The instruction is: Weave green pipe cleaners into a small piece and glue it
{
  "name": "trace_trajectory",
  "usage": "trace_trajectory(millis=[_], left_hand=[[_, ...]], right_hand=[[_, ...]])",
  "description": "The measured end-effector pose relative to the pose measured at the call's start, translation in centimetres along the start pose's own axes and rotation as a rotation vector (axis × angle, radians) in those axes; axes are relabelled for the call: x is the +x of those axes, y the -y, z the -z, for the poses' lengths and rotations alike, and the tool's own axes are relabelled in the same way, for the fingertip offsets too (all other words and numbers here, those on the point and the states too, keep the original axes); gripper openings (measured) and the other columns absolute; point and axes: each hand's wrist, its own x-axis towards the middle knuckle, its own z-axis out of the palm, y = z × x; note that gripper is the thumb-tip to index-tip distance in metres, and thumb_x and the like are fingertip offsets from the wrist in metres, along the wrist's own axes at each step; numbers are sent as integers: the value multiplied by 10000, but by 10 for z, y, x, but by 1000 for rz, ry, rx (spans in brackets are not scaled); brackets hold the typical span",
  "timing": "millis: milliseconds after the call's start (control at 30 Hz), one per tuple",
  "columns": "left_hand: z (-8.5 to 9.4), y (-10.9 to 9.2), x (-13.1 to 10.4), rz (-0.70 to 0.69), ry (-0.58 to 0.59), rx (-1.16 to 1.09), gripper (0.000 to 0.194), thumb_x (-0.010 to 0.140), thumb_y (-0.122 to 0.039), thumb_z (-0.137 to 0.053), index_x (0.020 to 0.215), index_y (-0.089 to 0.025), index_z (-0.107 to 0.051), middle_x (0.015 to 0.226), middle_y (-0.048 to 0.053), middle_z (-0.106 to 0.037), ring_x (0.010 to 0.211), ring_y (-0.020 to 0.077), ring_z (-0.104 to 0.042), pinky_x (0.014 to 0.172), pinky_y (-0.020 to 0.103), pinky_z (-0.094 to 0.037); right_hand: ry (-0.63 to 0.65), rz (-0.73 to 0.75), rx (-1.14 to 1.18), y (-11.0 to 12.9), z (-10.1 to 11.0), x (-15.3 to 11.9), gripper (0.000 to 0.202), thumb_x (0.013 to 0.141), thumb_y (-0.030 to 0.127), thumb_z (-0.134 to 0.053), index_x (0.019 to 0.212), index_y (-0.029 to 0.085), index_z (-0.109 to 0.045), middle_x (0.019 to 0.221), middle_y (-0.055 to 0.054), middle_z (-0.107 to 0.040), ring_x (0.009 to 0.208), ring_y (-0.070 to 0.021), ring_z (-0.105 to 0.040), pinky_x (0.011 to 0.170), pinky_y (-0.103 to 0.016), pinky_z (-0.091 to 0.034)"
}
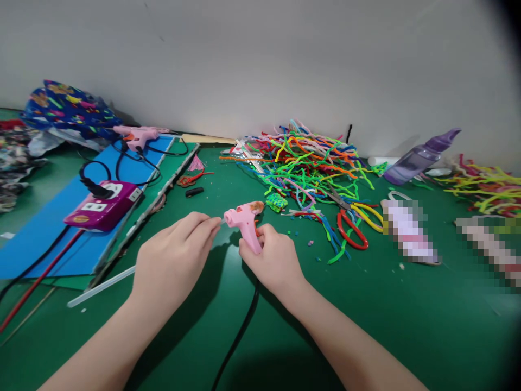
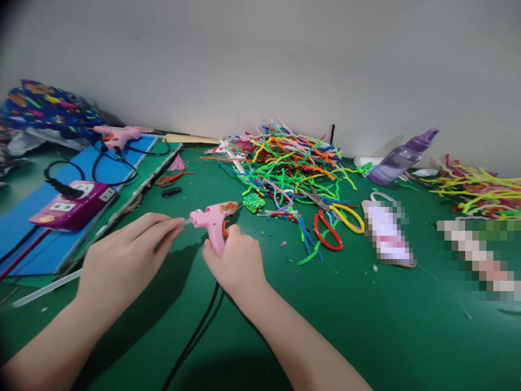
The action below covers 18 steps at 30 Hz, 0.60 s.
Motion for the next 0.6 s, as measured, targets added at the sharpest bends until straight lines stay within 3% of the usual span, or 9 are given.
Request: trace_trajectory(millis=[333, 600], left_hand=[[2, 2, -2, -9, 1, 14, 134, 852, -262, -571, 962, -205, -623, 926, -13, -697, 732, 162, -634, 578, 277, -412], [1, 2, -2, 13, 14, 3, 142, 851, -271, -569, 970, -218, -626, 936, -18, -702, 724, 167, -639, 564, 279, -406]], right_hand=[[5, -29, 5, -1, -1, 0, 331, 778, 453, -530, 932, 164, -576, 715, -72, -680, 690, -221, -661, 606, -280, -386], [3, -86, 38, 2, 2, 2, 430, 752, 467, -559, 1046, 162, -486, 704, -57, -674, 667, -233, -660, 553, -272, -363]])
